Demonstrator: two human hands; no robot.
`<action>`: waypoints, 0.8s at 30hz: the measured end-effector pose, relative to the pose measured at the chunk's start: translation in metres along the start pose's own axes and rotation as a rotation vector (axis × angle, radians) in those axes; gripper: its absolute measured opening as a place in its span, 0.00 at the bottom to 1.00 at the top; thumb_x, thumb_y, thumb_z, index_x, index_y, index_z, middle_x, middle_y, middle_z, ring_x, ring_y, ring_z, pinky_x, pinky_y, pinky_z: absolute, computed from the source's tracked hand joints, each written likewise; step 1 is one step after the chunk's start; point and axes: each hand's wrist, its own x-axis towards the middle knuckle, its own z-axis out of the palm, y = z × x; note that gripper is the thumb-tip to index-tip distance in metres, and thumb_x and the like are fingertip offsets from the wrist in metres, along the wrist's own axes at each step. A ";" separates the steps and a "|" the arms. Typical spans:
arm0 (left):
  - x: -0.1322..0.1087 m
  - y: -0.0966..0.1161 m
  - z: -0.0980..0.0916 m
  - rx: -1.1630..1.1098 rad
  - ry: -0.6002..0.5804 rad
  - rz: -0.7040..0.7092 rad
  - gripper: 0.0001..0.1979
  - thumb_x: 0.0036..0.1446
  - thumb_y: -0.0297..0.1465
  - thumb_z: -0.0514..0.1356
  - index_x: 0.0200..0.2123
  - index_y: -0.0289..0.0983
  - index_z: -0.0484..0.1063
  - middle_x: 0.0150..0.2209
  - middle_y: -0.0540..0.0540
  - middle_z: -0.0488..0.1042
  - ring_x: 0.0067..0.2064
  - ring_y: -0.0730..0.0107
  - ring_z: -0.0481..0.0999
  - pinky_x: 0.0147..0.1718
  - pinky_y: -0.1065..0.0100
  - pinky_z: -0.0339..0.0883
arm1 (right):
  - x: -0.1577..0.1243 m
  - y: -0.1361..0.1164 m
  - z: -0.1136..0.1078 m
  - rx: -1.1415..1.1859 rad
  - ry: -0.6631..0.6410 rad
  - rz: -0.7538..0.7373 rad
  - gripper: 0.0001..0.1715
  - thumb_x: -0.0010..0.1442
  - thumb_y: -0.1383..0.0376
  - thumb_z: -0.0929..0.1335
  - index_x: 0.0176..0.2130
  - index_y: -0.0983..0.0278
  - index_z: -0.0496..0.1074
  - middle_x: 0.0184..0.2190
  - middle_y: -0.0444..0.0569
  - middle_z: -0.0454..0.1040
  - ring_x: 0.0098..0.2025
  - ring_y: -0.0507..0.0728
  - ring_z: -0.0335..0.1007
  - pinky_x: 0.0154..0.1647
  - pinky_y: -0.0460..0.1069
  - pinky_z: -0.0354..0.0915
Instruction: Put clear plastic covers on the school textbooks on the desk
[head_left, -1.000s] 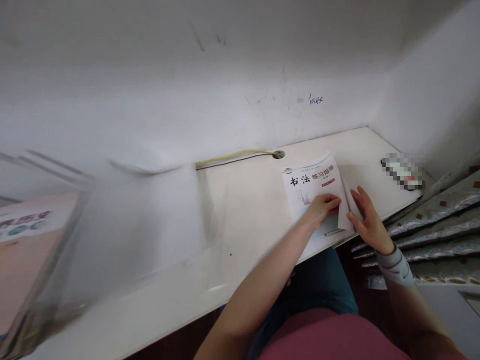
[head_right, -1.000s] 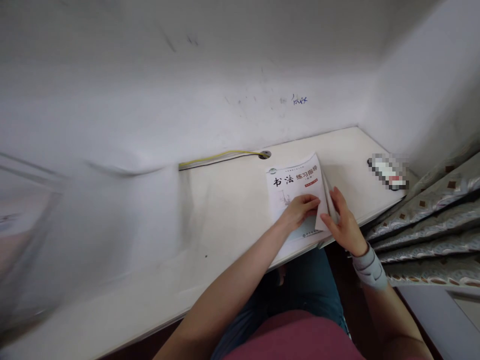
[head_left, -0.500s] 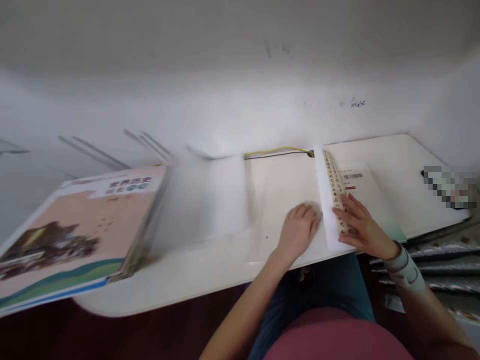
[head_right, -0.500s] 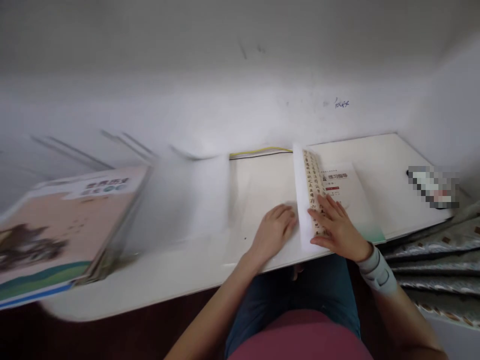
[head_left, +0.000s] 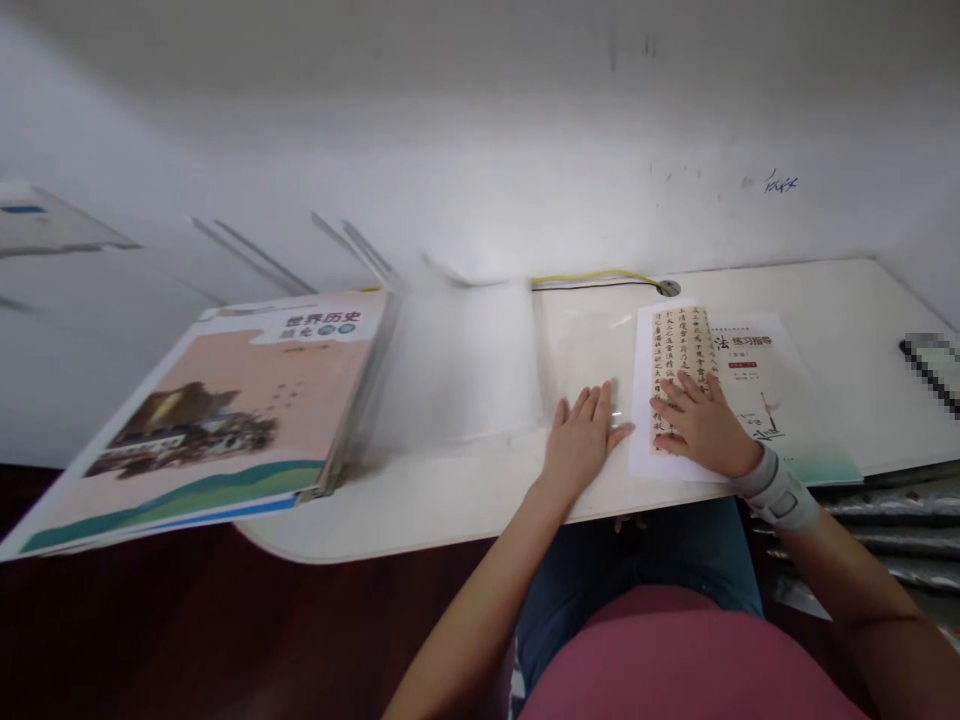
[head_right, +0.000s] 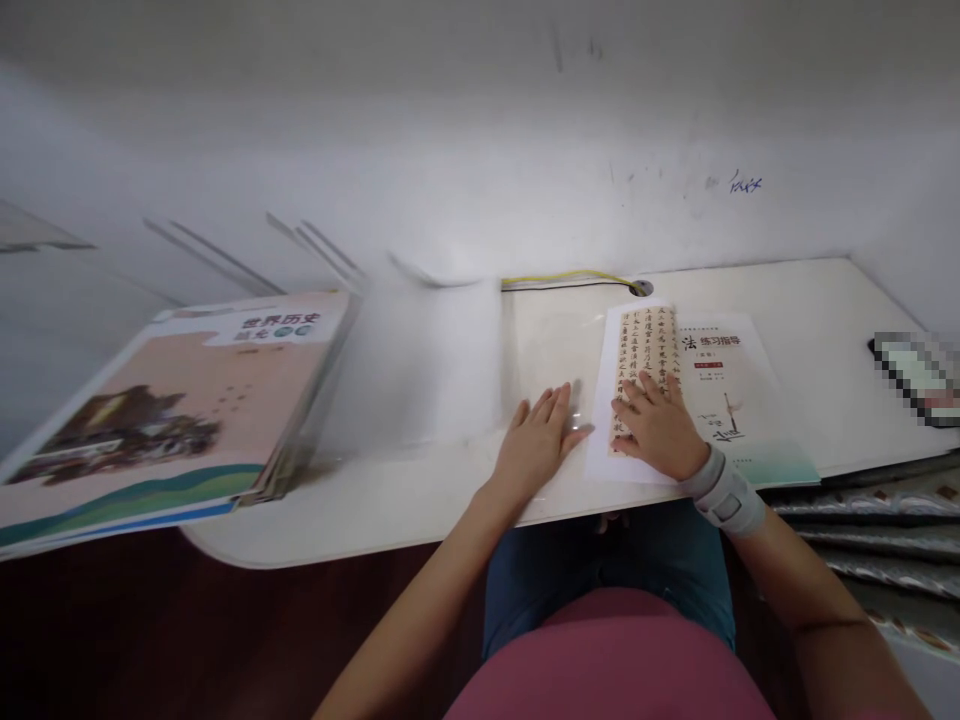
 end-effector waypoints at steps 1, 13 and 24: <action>0.000 0.000 0.000 -0.024 0.008 -0.008 0.36 0.62 0.48 0.41 0.65 0.29 0.46 0.60 0.33 0.62 0.63 0.55 0.57 0.58 0.49 0.52 | 0.000 -0.001 0.001 -0.002 -0.001 0.001 0.28 0.61 0.52 0.62 0.55 0.64 0.66 0.59 0.59 0.62 0.62 0.72 0.51 0.58 0.72 0.44; 0.000 -0.004 -0.001 -0.182 0.093 -0.038 0.35 0.64 0.46 0.39 0.65 0.28 0.40 0.57 0.30 0.65 0.59 0.57 0.65 0.56 0.51 0.56 | 0.004 -0.009 0.008 0.023 0.016 -0.034 0.29 0.61 0.52 0.62 0.56 0.65 0.64 0.58 0.59 0.64 0.61 0.69 0.55 0.58 0.72 0.43; -0.029 0.034 -0.007 -0.002 0.120 0.110 0.20 0.64 0.32 0.46 0.56 0.36 0.65 0.60 0.41 0.63 0.63 0.51 0.57 0.59 0.46 0.52 | -0.003 -0.041 0.013 0.001 0.054 -0.065 0.27 0.64 0.61 0.59 0.56 0.75 0.63 0.57 0.64 0.64 0.59 0.65 0.59 0.61 0.63 0.49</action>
